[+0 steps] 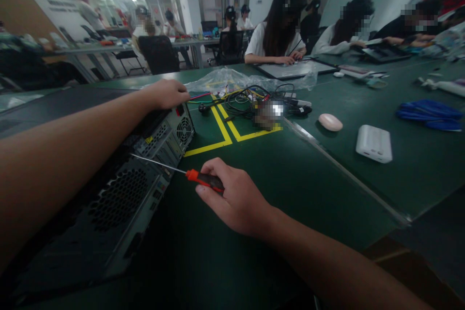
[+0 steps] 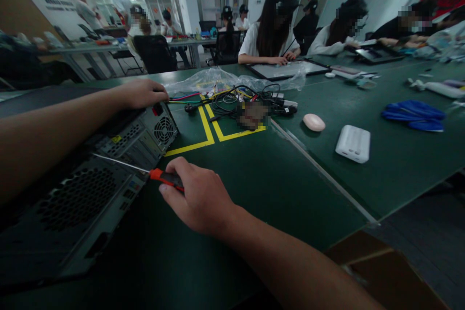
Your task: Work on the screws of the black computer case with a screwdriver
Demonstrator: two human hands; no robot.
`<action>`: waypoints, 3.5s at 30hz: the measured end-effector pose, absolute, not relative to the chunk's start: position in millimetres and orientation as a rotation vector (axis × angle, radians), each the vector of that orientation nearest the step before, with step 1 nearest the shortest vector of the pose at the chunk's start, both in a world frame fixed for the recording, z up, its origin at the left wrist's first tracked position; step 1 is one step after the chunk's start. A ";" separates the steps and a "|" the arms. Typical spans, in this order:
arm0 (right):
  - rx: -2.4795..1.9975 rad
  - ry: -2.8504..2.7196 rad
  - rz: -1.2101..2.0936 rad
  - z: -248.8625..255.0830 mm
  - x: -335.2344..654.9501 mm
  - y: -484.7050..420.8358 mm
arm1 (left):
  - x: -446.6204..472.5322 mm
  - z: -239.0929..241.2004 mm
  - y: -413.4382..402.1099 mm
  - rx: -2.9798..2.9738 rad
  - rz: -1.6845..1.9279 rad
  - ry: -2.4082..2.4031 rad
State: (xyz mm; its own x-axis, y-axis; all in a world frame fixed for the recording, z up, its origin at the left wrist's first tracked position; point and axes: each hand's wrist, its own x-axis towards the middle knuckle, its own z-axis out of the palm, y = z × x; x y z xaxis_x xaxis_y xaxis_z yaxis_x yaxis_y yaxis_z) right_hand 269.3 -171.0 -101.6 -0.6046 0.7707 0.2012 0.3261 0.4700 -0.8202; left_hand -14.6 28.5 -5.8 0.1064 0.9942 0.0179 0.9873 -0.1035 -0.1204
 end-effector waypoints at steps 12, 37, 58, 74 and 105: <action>-0.912 -2.161 1.030 -100.3 269.0 -172.1 | -13.8 -5.7 29.0 -2.226 0.128 -2.076; -0.907 -2.177 1.049 -106.0 269.7 -172.2 | -10.1 -4.5 26.4 -2.208 0.169 -2.061; -0.892 -2.169 1.032 -102.2 270.5 -172.1 | -14.3 -5.3 27.3 -2.243 0.122 -2.084; -0.886 -2.163 1.044 -101.1 270.4 -172.4 | -10.2 -5.1 26.3 -2.212 0.149 -2.093; -0.880 -2.123 1.040 -101.8 268.0 -172.3 | -15.3 -6.6 29.3 -2.257 0.124 -2.072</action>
State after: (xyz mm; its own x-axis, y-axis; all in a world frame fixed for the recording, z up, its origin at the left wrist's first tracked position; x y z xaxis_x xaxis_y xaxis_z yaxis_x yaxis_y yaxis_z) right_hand 268.0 -172.3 -101.8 -0.5940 0.7717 0.2273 0.2932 0.4708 -0.8321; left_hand -15.3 29.3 -6.6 0.0849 0.9964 -0.0081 0.9902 -0.0853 -0.1102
